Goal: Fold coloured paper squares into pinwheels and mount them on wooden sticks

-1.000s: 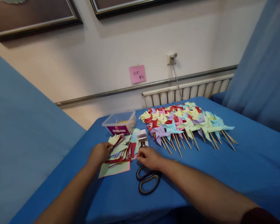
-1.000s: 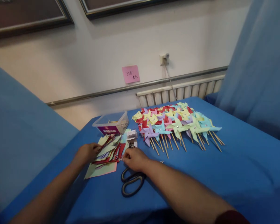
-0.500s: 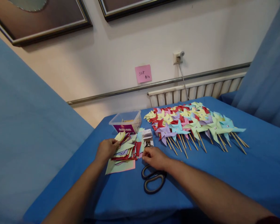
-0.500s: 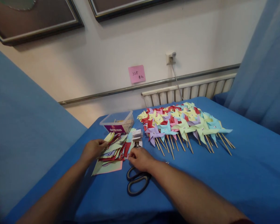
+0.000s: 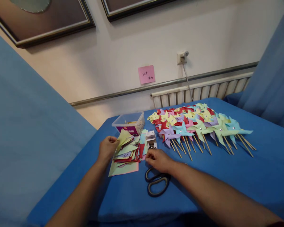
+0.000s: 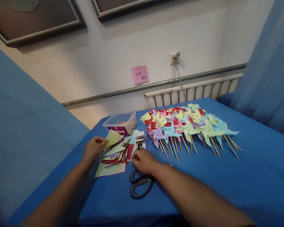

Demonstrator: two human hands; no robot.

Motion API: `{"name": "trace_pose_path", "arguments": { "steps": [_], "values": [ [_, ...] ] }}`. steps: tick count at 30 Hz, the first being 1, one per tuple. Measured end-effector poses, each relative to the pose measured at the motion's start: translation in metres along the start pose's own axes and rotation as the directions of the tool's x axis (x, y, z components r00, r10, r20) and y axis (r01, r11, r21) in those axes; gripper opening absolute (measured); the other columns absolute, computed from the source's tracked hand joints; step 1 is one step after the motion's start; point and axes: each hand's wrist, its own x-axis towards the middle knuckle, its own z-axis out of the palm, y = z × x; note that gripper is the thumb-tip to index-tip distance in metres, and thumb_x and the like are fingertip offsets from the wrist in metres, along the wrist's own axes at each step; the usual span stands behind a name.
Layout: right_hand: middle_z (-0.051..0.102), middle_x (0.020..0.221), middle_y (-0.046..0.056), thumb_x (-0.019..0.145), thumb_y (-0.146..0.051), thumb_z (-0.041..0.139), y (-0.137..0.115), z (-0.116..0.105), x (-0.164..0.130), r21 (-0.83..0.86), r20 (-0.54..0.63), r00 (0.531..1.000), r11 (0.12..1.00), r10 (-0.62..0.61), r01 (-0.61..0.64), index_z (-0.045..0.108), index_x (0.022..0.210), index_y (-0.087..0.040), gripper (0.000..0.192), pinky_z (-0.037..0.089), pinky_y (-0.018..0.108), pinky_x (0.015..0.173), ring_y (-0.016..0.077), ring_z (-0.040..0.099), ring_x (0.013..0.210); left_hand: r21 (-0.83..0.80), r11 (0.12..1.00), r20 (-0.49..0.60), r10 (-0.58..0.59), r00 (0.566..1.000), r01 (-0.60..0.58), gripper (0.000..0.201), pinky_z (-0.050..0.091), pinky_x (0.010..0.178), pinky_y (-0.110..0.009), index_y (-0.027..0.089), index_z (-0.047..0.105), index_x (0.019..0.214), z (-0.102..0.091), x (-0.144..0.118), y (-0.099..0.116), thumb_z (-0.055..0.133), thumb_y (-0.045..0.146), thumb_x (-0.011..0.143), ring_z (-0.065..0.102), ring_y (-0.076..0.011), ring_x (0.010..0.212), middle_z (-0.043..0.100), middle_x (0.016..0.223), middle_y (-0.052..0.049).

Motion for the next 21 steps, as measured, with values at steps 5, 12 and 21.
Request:
{"name": "trace_pose_path", "arguments": {
  "steps": [5,12,21],
  "values": [
    [0.066,0.07,-0.002,0.08,-0.02,0.062,0.0,0.0,0.0,0.021,-0.01,1.0,1.0,0.009,-0.008,0.066,0.078,-0.018,0.005,0.036,0.021,0.056,0.0109,0.055,0.063,-0.057,0.998,0.065,0.011,0.998,-0.007,0.029,0.044,0.057,-0.026,0.019,0.072,0.09,0.007,-0.011,0.0,0.067,0.028,0.063,0.064,-0.0207,0.068,0.074,0.082,-0.005],
    [0.063,0.067,-0.003,0.084,-0.024,0.059,-0.013,-0.007,0.0,0.144,-0.091,0.996,0.99,0.0,0.013,0.062,0.076,-0.019,0.01,0.039,0.021,0.057,0.0104,0.054,0.06,-0.561,0.827,-0.139,-0.038,0.989,-0.047,0.034,0.045,0.056,-0.025,0.016,0.07,0.086,0.013,-0.024,0.035,0.073,0.044,0.067,0.06,-0.0162,0.062,0.07,0.074,-0.002],
    [0.064,0.069,0.0,0.087,-0.059,0.057,-0.03,-0.061,0.005,0.448,-0.407,0.913,0.872,0.004,0.196,0.066,0.082,-0.018,0.042,0.04,0.023,0.051,0.0106,0.052,0.053,-0.889,0.453,-0.044,0.073,0.996,-0.072,0.027,0.051,0.071,-0.029,0.016,0.07,0.084,0.073,-0.055,0.12,0.08,0.031,0.063,0.066,-0.0175,0.072,0.073,0.079,-0.004]
  ]
}}
